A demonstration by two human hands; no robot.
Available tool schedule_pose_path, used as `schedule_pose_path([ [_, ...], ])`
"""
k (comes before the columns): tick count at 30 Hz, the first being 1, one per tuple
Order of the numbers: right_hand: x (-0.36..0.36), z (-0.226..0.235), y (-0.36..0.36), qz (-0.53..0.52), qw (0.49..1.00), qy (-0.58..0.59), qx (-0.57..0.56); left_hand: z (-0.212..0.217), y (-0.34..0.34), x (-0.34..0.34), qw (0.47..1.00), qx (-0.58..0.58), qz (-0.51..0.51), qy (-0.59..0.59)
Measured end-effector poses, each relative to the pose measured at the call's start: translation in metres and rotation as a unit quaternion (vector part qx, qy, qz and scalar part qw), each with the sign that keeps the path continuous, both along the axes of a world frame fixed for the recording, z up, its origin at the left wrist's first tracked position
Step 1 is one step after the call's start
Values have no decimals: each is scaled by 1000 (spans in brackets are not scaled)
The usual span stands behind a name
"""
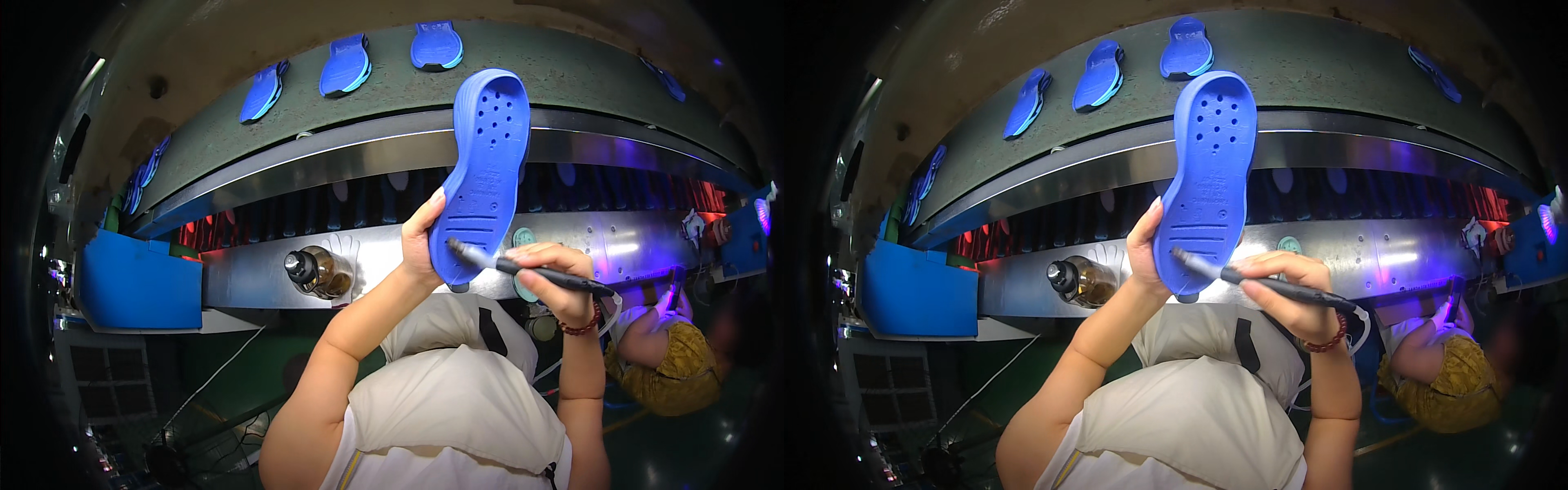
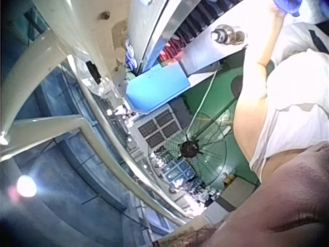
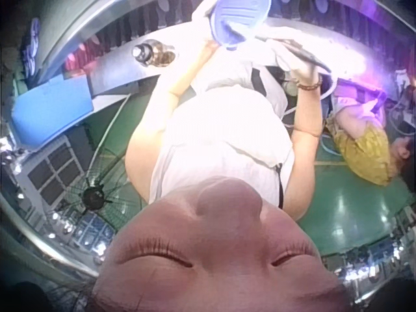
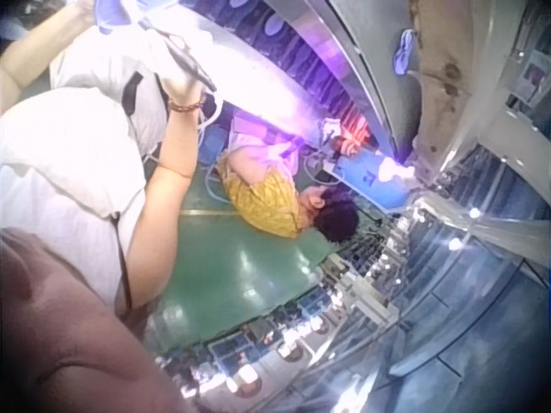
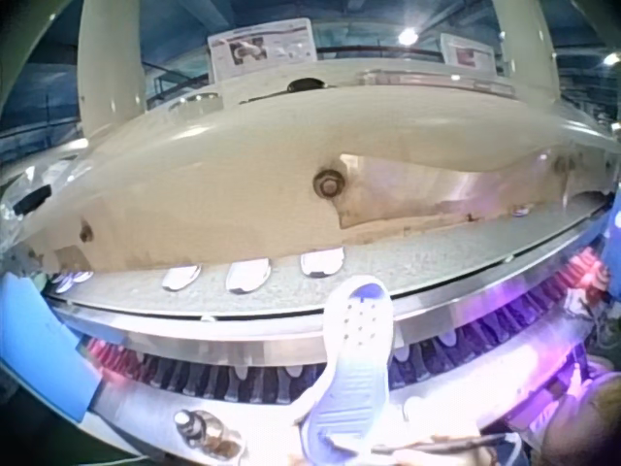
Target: The person applies a liquid substance to the surface of blue shoe soles using a brush and then places the soles onto a moving conveyor belt.
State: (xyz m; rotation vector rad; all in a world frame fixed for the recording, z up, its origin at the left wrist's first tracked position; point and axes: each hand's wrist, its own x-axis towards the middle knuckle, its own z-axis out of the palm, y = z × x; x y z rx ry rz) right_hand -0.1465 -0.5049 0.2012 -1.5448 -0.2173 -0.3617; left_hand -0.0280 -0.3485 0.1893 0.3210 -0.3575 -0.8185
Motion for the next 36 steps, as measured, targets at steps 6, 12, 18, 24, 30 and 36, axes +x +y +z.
schedule_pose_path([
  [6,7,15,-2,40,992,-40,-113,-1,-1,12,997,53,-20,52],
  [12,0,33,-11,184,969,-77,-148,3,3,22,971,153,-132,131],
  [18,9,38,-35,235,921,-15,-309,17,-10,15,913,310,-265,-7],
  [24,4,26,-57,241,939,50,-239,31,-11,16,864,367,-339,-54],
  [30,6,26,-74,223,938,33,-263,22,-5,18,870,373,-314,-69],
  [36,-5,17,-81,166,926,172,-293,3,-3,20,893,366,-239,-110],
])
